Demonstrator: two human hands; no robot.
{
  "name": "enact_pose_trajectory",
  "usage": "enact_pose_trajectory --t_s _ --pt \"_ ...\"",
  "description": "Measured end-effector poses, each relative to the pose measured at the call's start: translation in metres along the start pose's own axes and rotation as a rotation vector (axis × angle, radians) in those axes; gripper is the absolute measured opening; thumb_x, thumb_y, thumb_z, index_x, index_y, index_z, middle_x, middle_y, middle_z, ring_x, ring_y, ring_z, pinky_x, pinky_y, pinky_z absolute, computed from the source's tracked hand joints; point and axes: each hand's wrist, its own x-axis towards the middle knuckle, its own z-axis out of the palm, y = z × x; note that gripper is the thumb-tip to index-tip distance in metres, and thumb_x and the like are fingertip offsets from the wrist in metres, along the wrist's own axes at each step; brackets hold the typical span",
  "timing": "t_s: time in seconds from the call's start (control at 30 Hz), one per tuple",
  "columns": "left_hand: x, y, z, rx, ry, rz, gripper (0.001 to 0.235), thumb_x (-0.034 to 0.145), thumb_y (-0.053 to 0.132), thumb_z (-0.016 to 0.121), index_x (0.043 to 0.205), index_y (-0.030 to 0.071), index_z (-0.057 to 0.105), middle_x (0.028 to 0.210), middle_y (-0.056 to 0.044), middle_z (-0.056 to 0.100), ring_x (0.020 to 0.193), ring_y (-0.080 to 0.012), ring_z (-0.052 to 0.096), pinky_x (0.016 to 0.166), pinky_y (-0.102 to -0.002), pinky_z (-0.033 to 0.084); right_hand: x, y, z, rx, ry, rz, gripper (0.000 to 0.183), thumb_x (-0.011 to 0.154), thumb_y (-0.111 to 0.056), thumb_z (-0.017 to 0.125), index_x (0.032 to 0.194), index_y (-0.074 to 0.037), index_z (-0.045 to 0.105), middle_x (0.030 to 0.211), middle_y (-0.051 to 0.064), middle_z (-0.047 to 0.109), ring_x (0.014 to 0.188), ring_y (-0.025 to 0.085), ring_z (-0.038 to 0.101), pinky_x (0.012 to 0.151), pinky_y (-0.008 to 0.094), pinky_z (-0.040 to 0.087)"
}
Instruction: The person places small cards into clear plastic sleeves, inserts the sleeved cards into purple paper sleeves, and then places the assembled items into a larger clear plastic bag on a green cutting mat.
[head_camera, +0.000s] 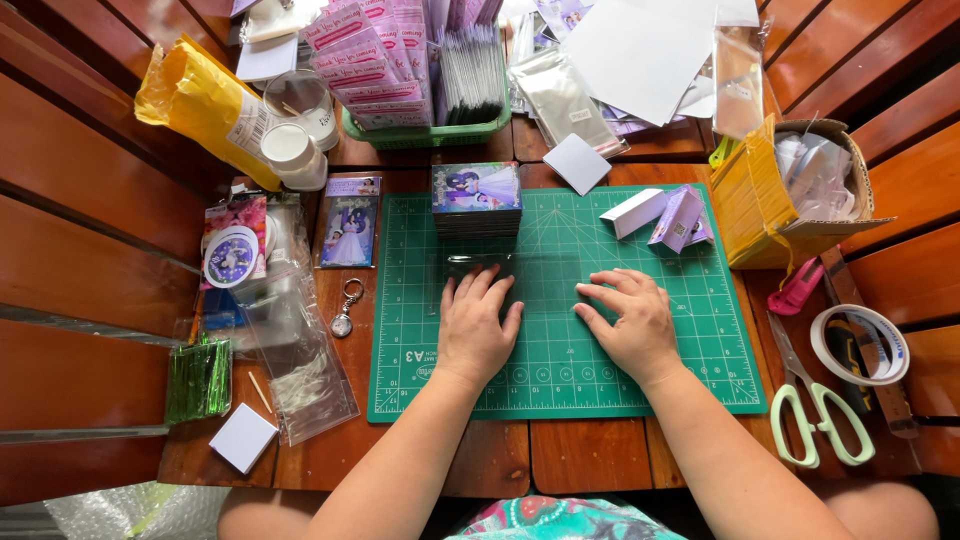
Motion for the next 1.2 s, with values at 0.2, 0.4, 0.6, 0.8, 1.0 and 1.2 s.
enact_pose_trajectory --t_s 0.2,0.4,0.6,0.8,1.0,1.2 --pt "-0.001 -0.003 0.004 0.019 0.023 0.005 0.043 0.090 0.048 0.062 0.127 0.026 0.067 0.137 -0.001 0.060 0.133 -0.0237 0.052 0.117 -0.054 0.032 -0.001 0.002 0.002 0.011 0.006 0.006 0.021 0.084 -0.047 0.078 0.104 -0.042 0.078 0.114 -0.015 0.073 0.120 0.016 0.063 0.098 0.034 0.046" --pt "0.001 0.000 0.003 0.039 0.091 0.028 0.045 0.088 0.042 0.065 0.127 0.022 0.067 0.137 -0.005 0.060 0.133 -0.0261 0.051 0.117 -0.057 0.029 0.000 0.000 0.000 0.008 -0.006 0.010 0.021 0.084 -0.047 0.077 0.105 -0.042 0.078 0.114 -0.016 0.073 0.121 0.015 0.063 0.098 0.033 0.046" --pt "0.013 0.016 0.001 -0.077 0.053 0.221 0.039 0.091 0.026 0.065 0.130 0.017 0.066 0.139 -0.006 0.062 0.136 -0.0256 0.053 0.116 -0.050 0.036 0.001 -0.002 0.000 -0.003 -0.018 0.021 0.022 0.084 -0.048 0.076 0.105 -0.043 0.077 0.115 -0.017 0.072 0.122 0.014 0.062 0.099 0.033 0.045" --pt "0.012 0.012 0.006 -0.110 -0.148 0.129 0.036 0.099 0.032 0.057 0.133 0.023 0.066 0.138 0.000 0.062 0.135 -0.0208 0.055 0.117 -0.043 0.038 0.009 -0.006 -0.009 -0.039 -0.184 0.109 0.022 0.084 -0.050 0.074 0.105 -0.043 0.077 0.114 -0.017 0.073 0.123 0.015 0.063 0.097 0.036 0.050" --pt "0.013 0.014 0.001 -0.103 -0.157 0.129 0.037 0.098 0.033 0.057 0.134 0.022 0.064 0.139 -0.001 0.061 0.136 -0.0220 0.053 0.117 -0.044 0.038 0.060 -0.020 -0.033 -0.044 -0.472 0.103 0.020 0.084 -0.043 0.073 0.099 -0.031 0.080 0.103 -0.002 0.077 0.113 0.027 0.070 0.090 0.045 0.057" --pt "0.015 0.017 -0.009 -0.097 -0.226 0.110 0.037 0.101 0.033 0.053 0.135 0.024 0.062 0.140 -0.001 0.059 0.138 -0.0215 0.052 0.119 -0.043 0.035 0.112 -0.016 -0.022 0.048 -0.332 0.145 0.024 0.086 -0.040 0.074 0.107 -0.030 0.076 0.095 -0.003 0.076 0.101 0.020 0.072 0.088 0.040 0.058"
